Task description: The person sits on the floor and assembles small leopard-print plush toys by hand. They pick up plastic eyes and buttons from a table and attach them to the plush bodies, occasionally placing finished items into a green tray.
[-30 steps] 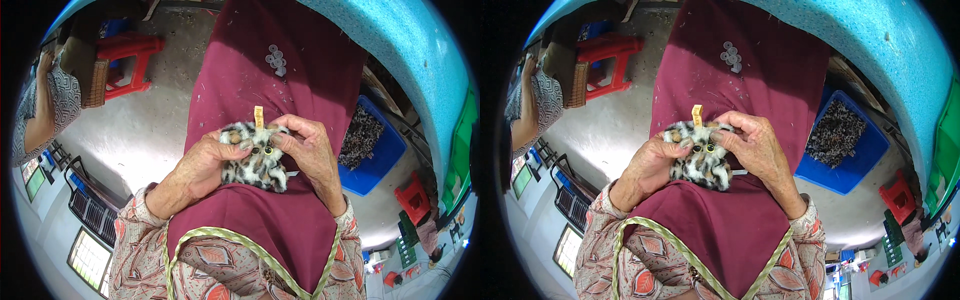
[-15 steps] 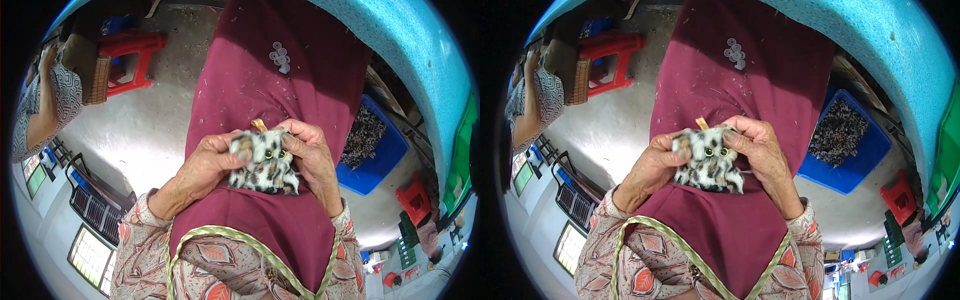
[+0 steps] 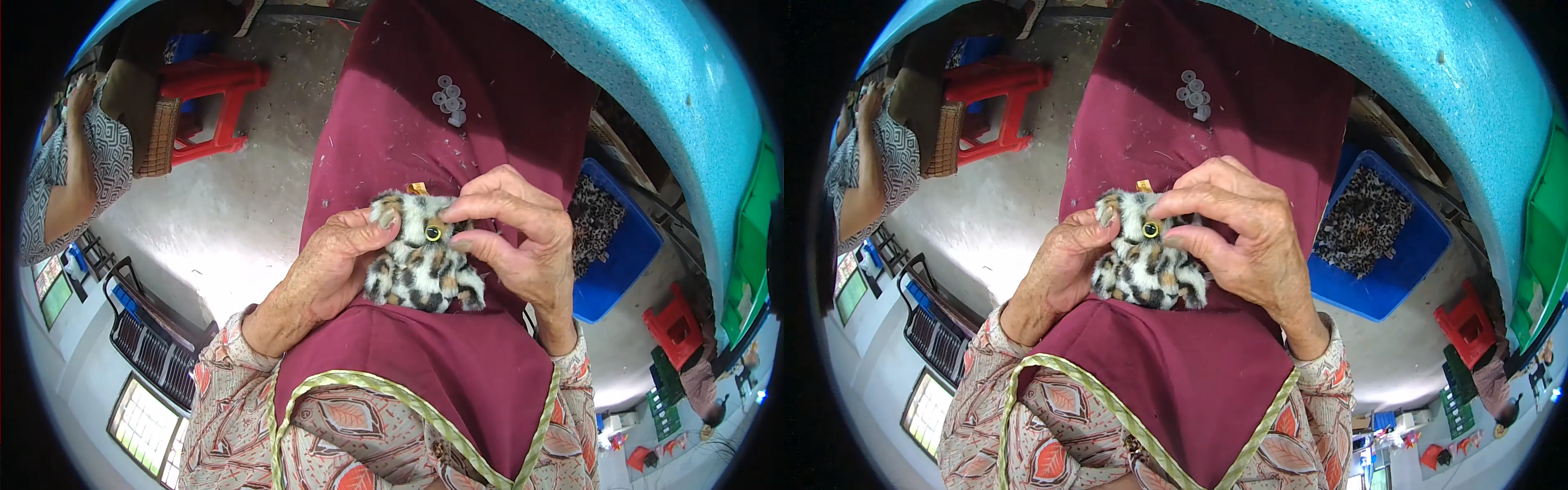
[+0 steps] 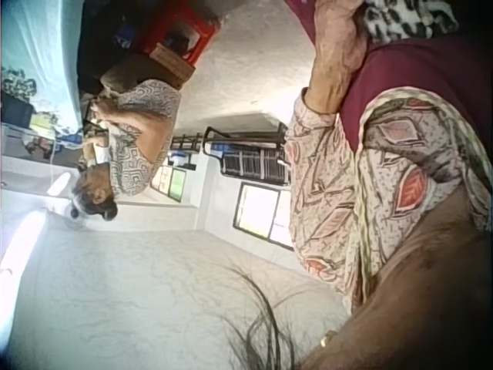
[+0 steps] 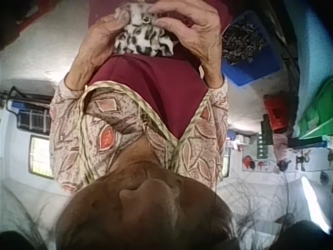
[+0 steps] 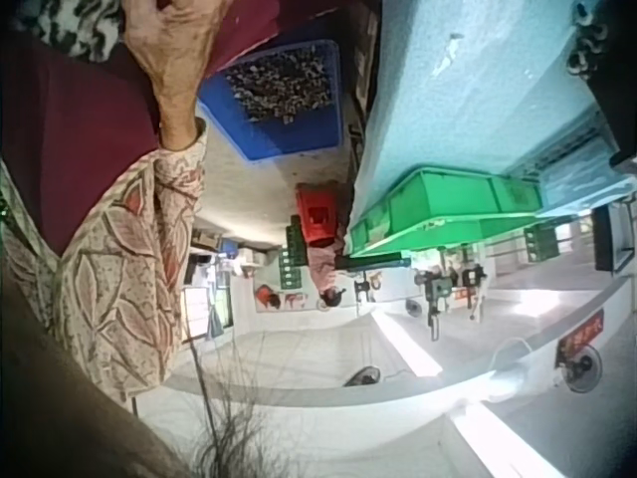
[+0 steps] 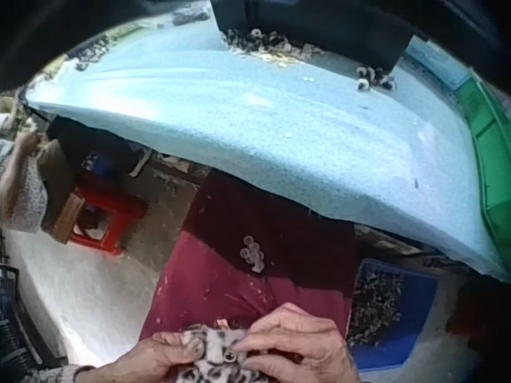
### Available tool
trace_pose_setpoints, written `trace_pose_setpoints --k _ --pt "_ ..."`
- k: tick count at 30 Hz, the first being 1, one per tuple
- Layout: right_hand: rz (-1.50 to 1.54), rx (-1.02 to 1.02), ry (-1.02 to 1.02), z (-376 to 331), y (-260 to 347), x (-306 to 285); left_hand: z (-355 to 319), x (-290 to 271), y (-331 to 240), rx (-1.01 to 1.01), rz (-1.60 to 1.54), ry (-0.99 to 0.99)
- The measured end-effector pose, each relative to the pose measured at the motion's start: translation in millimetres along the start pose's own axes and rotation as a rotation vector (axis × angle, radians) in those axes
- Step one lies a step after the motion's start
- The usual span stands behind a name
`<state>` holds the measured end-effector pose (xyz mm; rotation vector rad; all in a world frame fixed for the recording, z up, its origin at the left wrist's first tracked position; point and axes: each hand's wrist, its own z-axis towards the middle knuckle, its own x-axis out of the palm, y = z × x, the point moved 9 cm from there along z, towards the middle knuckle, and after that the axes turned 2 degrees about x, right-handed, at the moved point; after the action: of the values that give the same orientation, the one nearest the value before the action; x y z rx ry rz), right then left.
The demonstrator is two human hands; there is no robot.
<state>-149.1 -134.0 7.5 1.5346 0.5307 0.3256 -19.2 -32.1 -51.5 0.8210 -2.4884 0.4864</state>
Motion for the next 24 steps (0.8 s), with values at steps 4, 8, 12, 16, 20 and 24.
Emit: trace_pose_setpoints --k 4,8,12,16,20,24 --pt "-0.04 0.018 0.07 1 -3 8 2 2 4 -0.052 -0.034 0.016" --pt "0.072 0.068 0.076 0 -9 10 2 3 6 -0.069 -0.1 0.009" --pt "0.124 0.166 0.115 -4 -17 12 3 10 4 -0.052 -0.144 0.043" --pt "0.084 0.129 0.147 -5 -12 14 3 10 4 -0.034 -0.121 0.015" --pt "-0.032 0.044 0.256 -6 -3 21 6 11 2 -0.036 -0.025 0.039" --pt "-0.247 -0.057 0.336 -3 12 23 9 7 3 -0.06 0.082 0.001"
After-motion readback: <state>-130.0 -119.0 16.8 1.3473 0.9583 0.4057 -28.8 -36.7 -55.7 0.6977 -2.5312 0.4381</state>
